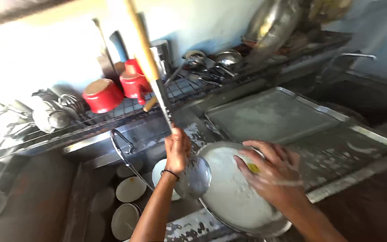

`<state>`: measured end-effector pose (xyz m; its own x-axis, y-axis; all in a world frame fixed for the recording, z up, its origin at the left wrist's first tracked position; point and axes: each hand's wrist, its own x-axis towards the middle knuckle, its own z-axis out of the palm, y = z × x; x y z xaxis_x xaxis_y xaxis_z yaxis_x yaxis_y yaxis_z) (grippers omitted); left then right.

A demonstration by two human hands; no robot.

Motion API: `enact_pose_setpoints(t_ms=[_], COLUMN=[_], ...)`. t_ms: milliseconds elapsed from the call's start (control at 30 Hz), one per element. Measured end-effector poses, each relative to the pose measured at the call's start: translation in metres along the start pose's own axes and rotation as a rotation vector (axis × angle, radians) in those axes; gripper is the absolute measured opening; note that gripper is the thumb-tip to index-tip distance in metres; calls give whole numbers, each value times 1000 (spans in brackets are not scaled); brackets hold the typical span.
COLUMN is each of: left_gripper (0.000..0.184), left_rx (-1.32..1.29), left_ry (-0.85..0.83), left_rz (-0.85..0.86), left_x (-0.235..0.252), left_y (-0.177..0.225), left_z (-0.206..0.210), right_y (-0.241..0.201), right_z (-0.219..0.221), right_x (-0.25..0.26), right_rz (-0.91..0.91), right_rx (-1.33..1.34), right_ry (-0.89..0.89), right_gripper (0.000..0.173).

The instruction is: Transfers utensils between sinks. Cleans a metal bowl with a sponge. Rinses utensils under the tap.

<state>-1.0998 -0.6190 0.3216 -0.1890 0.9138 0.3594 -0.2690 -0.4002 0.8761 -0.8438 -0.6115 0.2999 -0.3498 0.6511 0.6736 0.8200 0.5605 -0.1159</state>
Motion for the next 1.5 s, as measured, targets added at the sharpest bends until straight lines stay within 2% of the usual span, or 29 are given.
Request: enact_pose_setpoints(t_ms=[67, 167, 267, 300, 333, 400, 433, 500, 567, 633, 667, 700, 767, 867, 967, 1067, 1133, 1167, 1233, 1267, 1333, 1400, 1433, 1500], left_gripper=[64, 52, 23, 20, 25, 38, 44, 51, 46, 30, 28, 31, 43, 48, 46, 61, 76, 76, 61, 57, 54, 47, 44, 40], left_rx=[36, 151, 407, 507, 605, 726, 785, 988, 1209, 1368, 1387, 1368, 1157, 492, -154, -584, -683, -676, -592, -574, -534, -422, -354, -206], left_ry=[-144, -304, -467, -546, -611, -720, -741, -717, -579, -307, -143, 14, 295, 577, 625, 630, 640, 686, 740, 704, 612, 576, 554, 453], left_rz=[-146, -247, -271, -290, -327, -391, -406, -396, -248, -57, 2, 17, -128, -415, -513, -410, -432, -454, -476, -500, -636, -803, -874, -936], left_x=[3, 9, -2, -5, -9, -15, -19, -32, -54, -82, -98, -114, -143, -162, -162, -157, -149, -144, -136, -132, -123, -115, -112, -104], left_y=[27, 42, 28, 21, 12, -9, -22, -40, -47, -42, -36, -34, -35, -50, -71, -91, -96, -99, -108, -113, -122, -127, -128, -130], left_z=[-6, -19, -39, -47, -53, -71, -82, -108, -138, -169, -185, -204, -239, -277, -297, -301, -301, -301, -305, -312, -328, -338, -340, -343], right_y=[-36, -76, -86, -82, -74, -61, -58, -68, -75, -80, -83, -88, -103, -132, -162, -173, -176, -178, -175, -173, -170, -165, -164, -163], right_z=[-32, -58, -46, -34, -21, 6, 14, 21, 36, 47, 51, 53, 52, 51, 55, 68, 76, 79, 85, 87, 85, 79, 74, 63], right_x=[30, 63, 82, 82, 78, 65, 55, 40, 20, -6, -18, -27, -37, -42, -40, -49, -58, -61, -67, -70, -73, -76, -77, -79], right_rz=[-243, -585, -763, -772, -763, -688, -592, -238, 46, 196, 248, 287, 343, 392, 401, 491, 759, 936, 1112, 1115, 953, 723, 688, 665], right_rx=[37, -24, -118, -139, -163, -191, -204, -143, -22, 63, 95, 110, 114, 130, 128, 228, 531, 719, 998, 1058, 885, 560, 481, 460], right_ry=[238, 315, 24, -86, -175, -369, -559, -1095, -1359, -1402, -1402, -1404, -1429, -1485, -1570, -1675, -1800, -1867, -1948, -1915, -1750, -1657, -1631, -1595], right_gripper=[31, 38, 57, 58, 56, 40, 41, 54, 63, 67, 70, 71, 73, 72, 74, 71, 49, 41, 36, 32, 25, 42, 47, 43])
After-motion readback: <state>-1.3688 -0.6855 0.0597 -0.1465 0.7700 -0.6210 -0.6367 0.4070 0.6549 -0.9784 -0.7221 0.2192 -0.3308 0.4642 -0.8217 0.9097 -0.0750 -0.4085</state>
